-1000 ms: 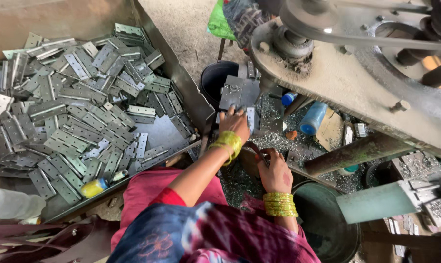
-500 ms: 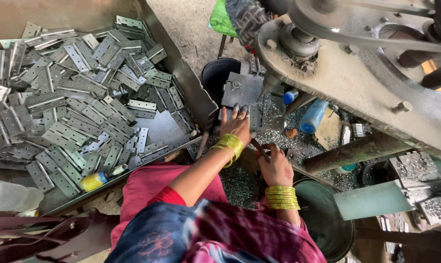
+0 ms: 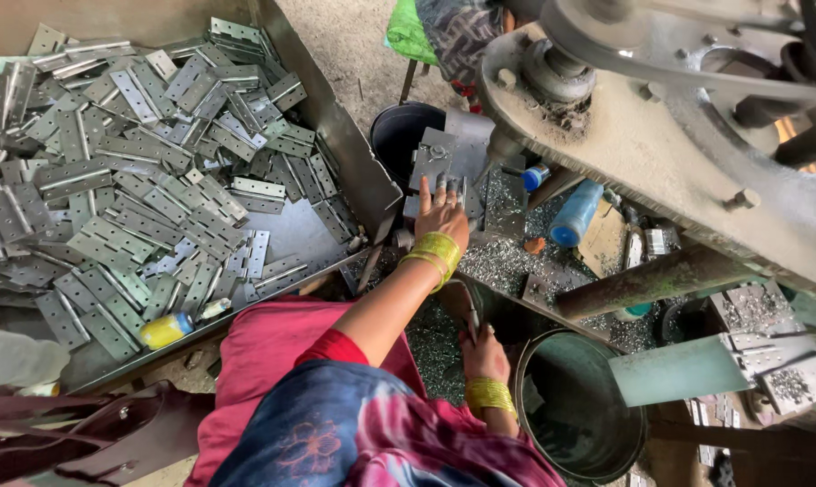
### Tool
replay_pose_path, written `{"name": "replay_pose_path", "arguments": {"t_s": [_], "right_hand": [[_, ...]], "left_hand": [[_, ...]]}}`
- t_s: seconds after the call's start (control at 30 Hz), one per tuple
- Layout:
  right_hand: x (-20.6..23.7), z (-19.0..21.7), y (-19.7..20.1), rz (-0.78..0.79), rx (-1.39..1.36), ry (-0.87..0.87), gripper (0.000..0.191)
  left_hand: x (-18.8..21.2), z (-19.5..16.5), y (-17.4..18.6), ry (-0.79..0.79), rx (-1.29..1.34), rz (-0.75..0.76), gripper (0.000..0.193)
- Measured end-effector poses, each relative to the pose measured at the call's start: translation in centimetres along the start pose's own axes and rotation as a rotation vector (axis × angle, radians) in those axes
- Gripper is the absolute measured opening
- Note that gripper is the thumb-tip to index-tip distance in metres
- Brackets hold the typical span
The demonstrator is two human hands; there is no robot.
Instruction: The person repeatedly picks up small metal plates from a bin, places them into a press machine, and operates the lever to process them. The person then removes the processed plates and returns them to the bin. The task is performed continuously throughout the clip.
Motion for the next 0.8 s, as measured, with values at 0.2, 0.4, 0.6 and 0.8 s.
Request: {"name": "replay_pose_path", "arguments": {"t_s": [0.2,0.4,0.6,0.8], "right_hand": [[-1.7,-0.8,-0.4,0.045,0.016,0.045,0.049],[-3.3,-3.3,-2.0,-0.011,-0.116,0.093,0.047],[-5.4,-4.0,-2.5,0.051,-0.003,0.118,0.037],[-2.8,-1.8,-1.3,0.012,-0.106,0.099,0.044]], "left_hand": [[-0.2,0.1,-1.4,-0.07,-0.103,0.138,0.043],[-0.5,-0.1,-0.4,-0.066,0.003,-0.044,0.045],[-2.9,-0.6,-0.9,-0.046,-0.116,0.135,0.04],[-3.5,-0.7,-1.3,-0.09,-0.043,-0.138,0.044]]}}
Point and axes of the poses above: each hand's wrist, its own x-axis away from the middle knuckle, its own y-axis out of the back of the hand, z = x × y, the point moved 4 cm from there along -x, towards the middle knuckle, and after that the axes turned 10 degrees about z, right-handed, at the moved point
